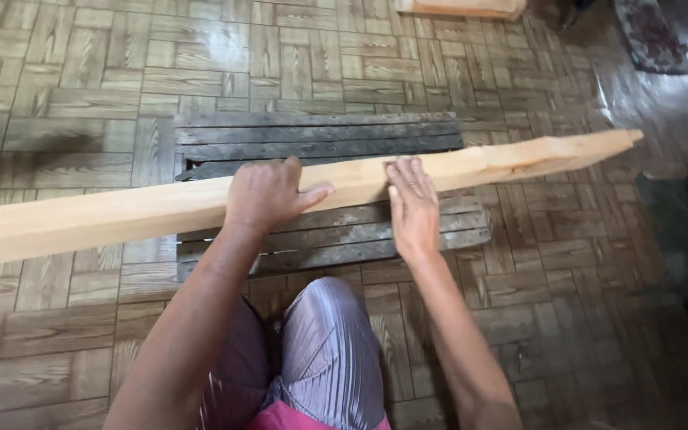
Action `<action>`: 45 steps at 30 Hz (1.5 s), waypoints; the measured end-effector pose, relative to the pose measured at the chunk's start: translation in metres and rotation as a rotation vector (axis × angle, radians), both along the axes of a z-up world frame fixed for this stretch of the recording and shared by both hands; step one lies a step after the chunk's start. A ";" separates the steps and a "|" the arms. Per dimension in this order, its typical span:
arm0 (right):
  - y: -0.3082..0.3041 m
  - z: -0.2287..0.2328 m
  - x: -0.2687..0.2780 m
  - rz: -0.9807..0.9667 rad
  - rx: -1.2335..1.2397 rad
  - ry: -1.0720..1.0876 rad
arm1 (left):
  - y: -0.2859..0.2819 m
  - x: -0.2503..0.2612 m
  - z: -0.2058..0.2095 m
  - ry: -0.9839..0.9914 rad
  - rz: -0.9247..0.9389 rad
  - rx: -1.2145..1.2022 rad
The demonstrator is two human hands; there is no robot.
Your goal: The person sits on the floor and sands a long, light-colored wooden plank resting on a wooden support. They use a sanding block in their right hand to smooth the surface of the wood, moving it back and forth along the length of the plank.
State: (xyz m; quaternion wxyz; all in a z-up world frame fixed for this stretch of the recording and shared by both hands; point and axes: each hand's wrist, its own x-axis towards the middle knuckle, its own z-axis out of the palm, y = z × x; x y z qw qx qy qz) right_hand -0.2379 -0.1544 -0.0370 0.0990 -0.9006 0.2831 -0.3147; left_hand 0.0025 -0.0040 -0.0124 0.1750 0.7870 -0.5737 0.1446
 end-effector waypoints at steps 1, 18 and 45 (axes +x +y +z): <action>-0.004 0.008 -0.006 -0.005 0.005 -0.002 | 0.000 -0.002 0.001 -0.002 -0.005 0.005; -0.010 0.032 0.028 0.181 0.043 0.043 | 0.000 0.000 -0.001 -0.018 0.010 -0.020; 0.011 0.014 0.031 0.128 -0.098 0.032 | -0.010 0.010 -0.028 0.060 -0.035 -0.045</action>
